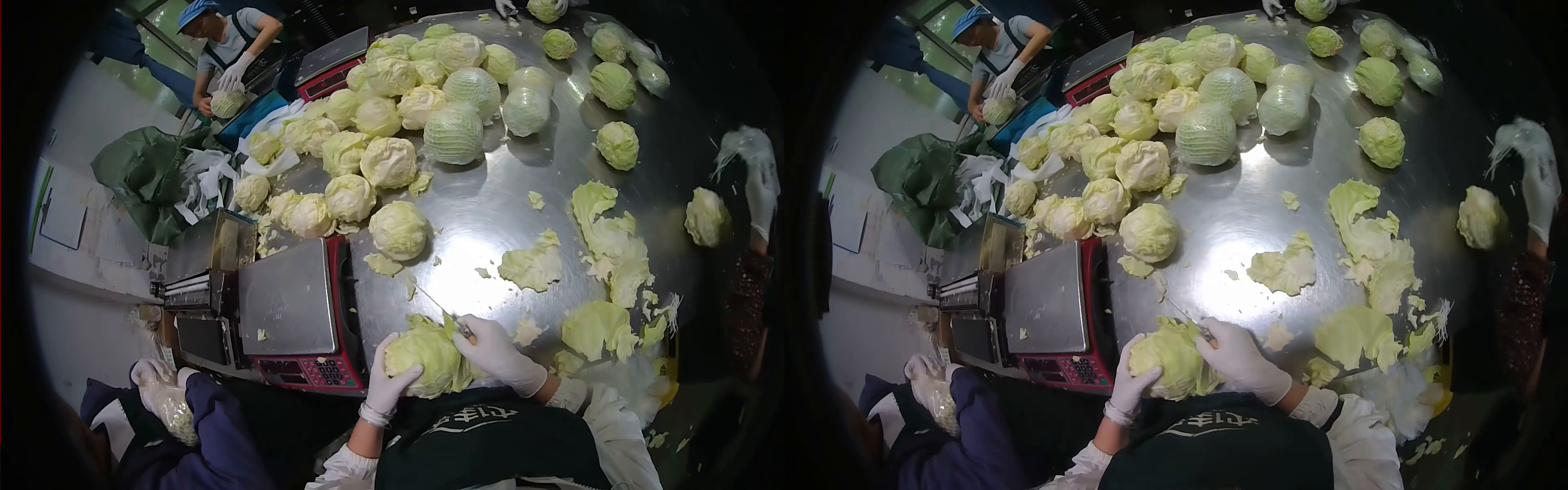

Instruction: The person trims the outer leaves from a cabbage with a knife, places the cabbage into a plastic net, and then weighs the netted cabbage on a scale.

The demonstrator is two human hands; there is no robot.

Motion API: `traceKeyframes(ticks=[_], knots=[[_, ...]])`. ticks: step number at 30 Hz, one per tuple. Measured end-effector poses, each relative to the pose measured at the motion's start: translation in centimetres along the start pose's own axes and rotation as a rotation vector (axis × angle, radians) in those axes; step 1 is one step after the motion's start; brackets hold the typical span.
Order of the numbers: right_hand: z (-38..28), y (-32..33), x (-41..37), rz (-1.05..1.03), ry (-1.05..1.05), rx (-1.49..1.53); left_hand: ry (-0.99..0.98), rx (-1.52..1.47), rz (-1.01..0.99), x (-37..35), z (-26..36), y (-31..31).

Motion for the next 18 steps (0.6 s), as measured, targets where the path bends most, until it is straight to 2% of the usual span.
traceKeyframes(ticks=[2,3,5,7,9,11,12,14,18], knots=[[1.5,0.5,0.4,0.022,0.010,-0.028,0.153,-0.202,0.086,-0.5,-1.4,1.2],[2.9,1.1,0.7,0.084,0.040,-0.062,0.151,-0.205,0.093,-0.6,-1.6,1.7],[4.8,2.3,1.0,0.137,0.071,-0.098,0.205,-0.431,0.096,-1.2,-2.4,1.9],[6.2,4.9,0.5,0.367,0.037,-0.052,0.190,-0.440,0.108,-1.6,-2.8,2.0],[4.5,4.9,-0.7,0.305,-0.010,0.062,0.147,-0.426,0.113,-1.4,-2.8,1.8],[-0.7,3.0,-2.5,0.142,0.316,0.074,0.133,-0.437,0.105,-1.3,-2.8,0.9],[-1.8,2.8,-2.9,0.150,0.314,0.072,0.115,-0.446,0.100,-1.0,-2.7,0.4],[-4.5,1.7,-4.1,0.071,0.466,-0.028,0.102,-0.417,0.082,-0.7,-2.7,-0.6],[-2.4,1.9,-2.8,0.019,0.388,-0.130,0.079,-0.352,0.051,-0.1,-2.1,-1.4]])
Point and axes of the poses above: each hand's wrist, its own x-axis towards the middle knuckle, its own y-axis out of the back of the hand, z = x × y, the point moved 9 cm from there along x, towards the middle knuckle, and after that the axes turned 9 degrees about -y, right-handed, at the moved point
